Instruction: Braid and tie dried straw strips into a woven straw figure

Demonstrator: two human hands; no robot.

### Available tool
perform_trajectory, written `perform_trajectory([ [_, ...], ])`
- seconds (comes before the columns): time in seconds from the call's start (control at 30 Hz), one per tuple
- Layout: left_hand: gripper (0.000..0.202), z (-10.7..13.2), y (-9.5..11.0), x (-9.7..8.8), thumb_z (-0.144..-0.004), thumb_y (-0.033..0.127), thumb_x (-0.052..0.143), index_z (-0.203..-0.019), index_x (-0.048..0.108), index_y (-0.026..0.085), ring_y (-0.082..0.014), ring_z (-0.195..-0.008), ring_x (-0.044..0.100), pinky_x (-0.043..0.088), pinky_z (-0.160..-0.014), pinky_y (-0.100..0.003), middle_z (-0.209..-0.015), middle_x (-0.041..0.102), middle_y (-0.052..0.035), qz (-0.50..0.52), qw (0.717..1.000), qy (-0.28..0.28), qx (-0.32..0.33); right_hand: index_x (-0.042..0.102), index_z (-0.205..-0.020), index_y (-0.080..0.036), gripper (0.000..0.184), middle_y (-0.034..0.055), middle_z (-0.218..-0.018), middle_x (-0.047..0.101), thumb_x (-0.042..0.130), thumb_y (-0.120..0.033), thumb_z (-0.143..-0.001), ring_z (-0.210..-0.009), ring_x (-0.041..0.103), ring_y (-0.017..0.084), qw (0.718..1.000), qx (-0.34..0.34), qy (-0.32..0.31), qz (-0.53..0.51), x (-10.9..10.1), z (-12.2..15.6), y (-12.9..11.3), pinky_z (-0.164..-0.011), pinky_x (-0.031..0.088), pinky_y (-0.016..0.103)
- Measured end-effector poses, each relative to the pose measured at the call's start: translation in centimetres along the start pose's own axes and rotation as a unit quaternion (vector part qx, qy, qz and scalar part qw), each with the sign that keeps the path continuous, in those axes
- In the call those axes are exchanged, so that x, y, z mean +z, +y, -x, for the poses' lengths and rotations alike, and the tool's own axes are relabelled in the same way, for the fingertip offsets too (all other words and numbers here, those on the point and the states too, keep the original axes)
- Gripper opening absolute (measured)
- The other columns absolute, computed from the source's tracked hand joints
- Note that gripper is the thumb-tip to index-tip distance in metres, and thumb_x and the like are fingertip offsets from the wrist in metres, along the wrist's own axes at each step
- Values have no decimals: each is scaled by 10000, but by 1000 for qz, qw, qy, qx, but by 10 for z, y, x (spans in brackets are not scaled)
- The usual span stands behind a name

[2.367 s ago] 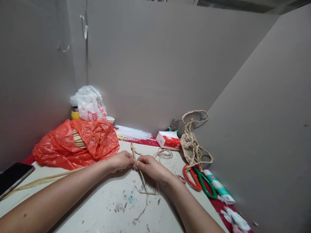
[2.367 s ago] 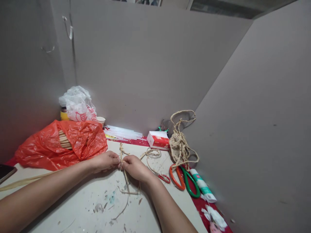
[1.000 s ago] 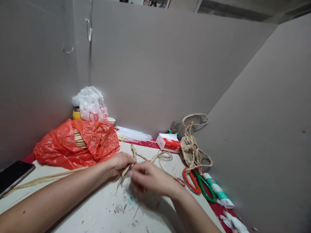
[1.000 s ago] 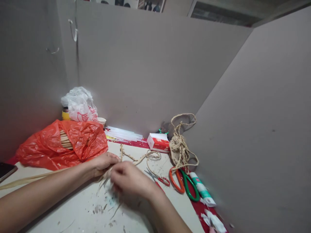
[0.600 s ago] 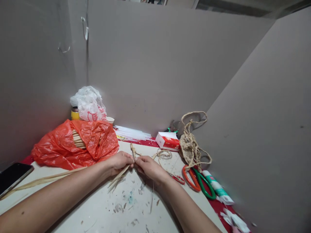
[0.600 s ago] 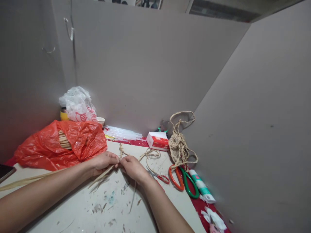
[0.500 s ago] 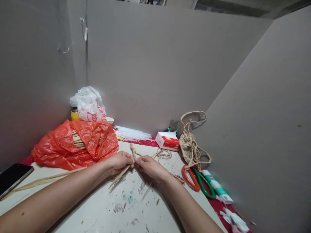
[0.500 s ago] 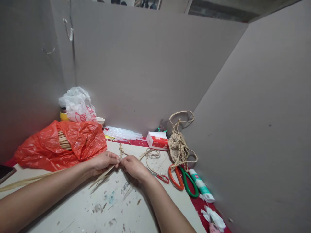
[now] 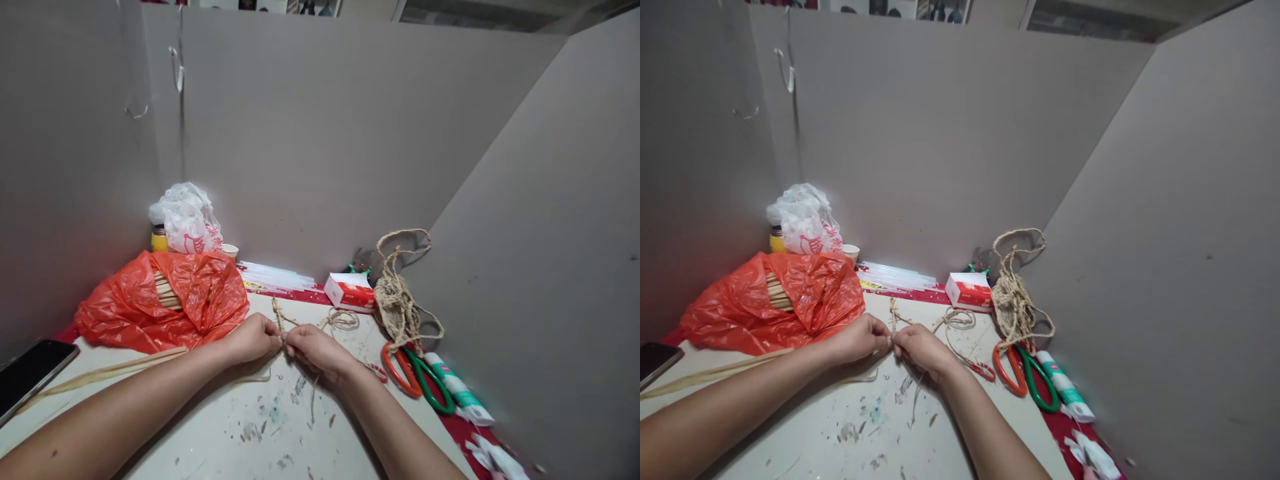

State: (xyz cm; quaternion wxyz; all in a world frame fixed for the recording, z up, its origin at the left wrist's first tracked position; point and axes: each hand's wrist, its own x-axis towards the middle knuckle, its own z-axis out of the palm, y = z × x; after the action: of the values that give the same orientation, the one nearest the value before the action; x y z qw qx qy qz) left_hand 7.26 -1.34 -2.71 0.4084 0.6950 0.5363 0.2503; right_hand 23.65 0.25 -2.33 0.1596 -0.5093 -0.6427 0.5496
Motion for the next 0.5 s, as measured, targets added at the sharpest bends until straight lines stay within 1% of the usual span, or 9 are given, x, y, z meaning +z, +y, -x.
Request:
perform_trajectory([
  [0.1,239,6,11,-9,-712,251,452,-688,664,144,-119,-553,470,313,-514,-221,-609,598,-18,-138,990,23,20,534,-547,-148,277,-92,-327,262,467,-305,-766,-276,155,33,999,13,17,-33,7,-1,-1,-312,77,204],
  [0.17,265,13,21,-12,-742,270,432,-716,667,149,-155,-606,530,345,-539,-238,-671,638,-60,-218,976,30,12,552,-554,-145,264,-92,-325,262,465,-287,-758,-272,149,34,998,17,26,-58,11,-1,-1,-305,74,203],
  [0.23,311,20,31,-12,-778,301,404,-769,675,147,-204,-666,584,382,-566,-269,-753,668,-113,-276,961,20,-2,521,-528,-156,250,-89,-322,267,463,-268,-744,-271,149,37,995,23,30,-97,15,0,-3,-298,79,202],
  [0.3,325,26,39,-7,-793,280,391,-853,677,137,-255,-745,620,419,-610,-307,-837,679,-155,-316,949,0,-1,433,-468,-174,287,-84,-319,264,461,-269,-737,-273,153,37,989,31,27,-140,17,2,-4,-296,83,199],
  [0.4,328,34,46,5,-752,181,435,-989,648,102,-303,-822,633,448,-682,-357,-893,677,-184,-363,931,-27,24,337,-429,-186,350,-79,-328,261,464,-292,-737,-279,159,31,981,26,11,-192,19,5,-5,-301,81,193],
  [0.43,346,36,47,9,-728,157,459,-1017,636,89,-310,-830,633,451,-695,-363,-897,676,-189,-376,926,-33,33,336,-432,-185,351,-79,-333,262,475,-299,-734,-283,159,30,979,23,5,-204,19,5,-5,-302,78,192],
  [0.5,391,40,50,16,-680,126,508,-1050,619,66,-315,-831,634,454,-699,-359,-910,671,-200,-401,913,-53,47,393,-464,-177,310,-83,-346,270,504,-303,-724,-294,159,31,975,25,-8,-219,19,6,-5,-304,70,191],
])
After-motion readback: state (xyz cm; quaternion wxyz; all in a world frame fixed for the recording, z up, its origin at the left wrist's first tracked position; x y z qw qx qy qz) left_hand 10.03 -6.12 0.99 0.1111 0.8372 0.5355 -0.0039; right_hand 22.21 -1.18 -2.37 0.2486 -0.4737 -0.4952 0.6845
